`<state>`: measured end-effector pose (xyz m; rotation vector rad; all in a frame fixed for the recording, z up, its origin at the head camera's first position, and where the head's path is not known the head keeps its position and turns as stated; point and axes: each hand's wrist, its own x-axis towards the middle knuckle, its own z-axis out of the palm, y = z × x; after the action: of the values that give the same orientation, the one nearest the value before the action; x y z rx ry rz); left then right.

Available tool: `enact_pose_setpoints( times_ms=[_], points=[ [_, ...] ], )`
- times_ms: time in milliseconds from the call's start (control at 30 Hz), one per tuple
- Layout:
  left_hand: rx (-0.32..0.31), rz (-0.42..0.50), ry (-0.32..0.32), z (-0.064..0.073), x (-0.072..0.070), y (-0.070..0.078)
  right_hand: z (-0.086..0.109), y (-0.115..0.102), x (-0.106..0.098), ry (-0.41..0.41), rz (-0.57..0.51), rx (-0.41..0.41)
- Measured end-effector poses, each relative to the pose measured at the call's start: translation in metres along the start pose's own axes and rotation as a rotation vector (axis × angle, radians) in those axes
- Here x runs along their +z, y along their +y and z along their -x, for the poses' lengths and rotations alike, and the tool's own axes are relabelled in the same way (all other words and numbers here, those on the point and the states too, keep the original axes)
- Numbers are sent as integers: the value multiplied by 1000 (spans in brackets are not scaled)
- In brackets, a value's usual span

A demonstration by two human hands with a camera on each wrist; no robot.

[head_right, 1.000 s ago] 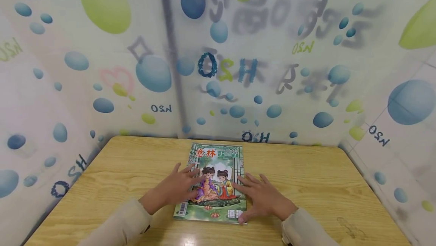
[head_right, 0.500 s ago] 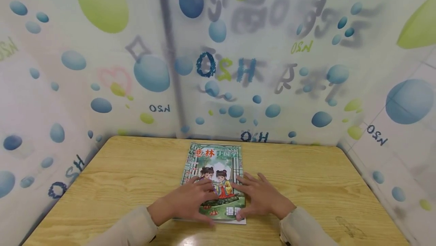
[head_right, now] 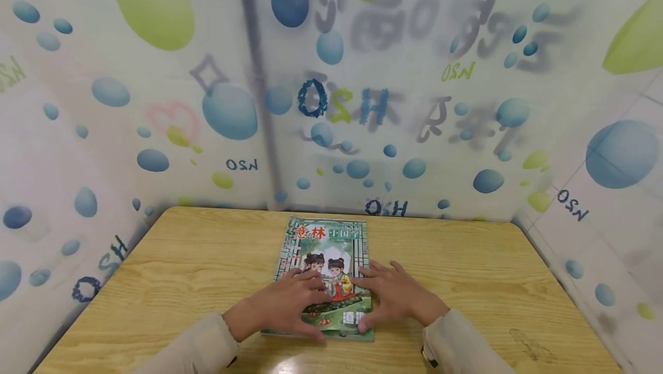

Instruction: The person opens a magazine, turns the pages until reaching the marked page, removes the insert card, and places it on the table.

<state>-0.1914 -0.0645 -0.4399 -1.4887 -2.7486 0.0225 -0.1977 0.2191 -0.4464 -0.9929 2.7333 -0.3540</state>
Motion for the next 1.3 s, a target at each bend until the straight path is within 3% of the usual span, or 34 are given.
enact_pose_setpoints(
  times_ms=[567, 800, 967, 1133, 1300],
  points=[
    [16, 51, 1, -2, -2, -4, -3, 1, -6, -9, -71, -12],
    [31, 102, 32, -1, -7, -7, 2, 1, -11, -8, -102, -11],
    [31, 125, 70, 1, -11, -9, 11, 4, -21, 13, -165, 35],
    [47, 119, 176, 7, -17, -11, 21, 11, -35, 56, -300, 163],
    [125, -30, 361, 10, -23, -15, 25, 17, -37, 86, -261, 247]
  ],
)
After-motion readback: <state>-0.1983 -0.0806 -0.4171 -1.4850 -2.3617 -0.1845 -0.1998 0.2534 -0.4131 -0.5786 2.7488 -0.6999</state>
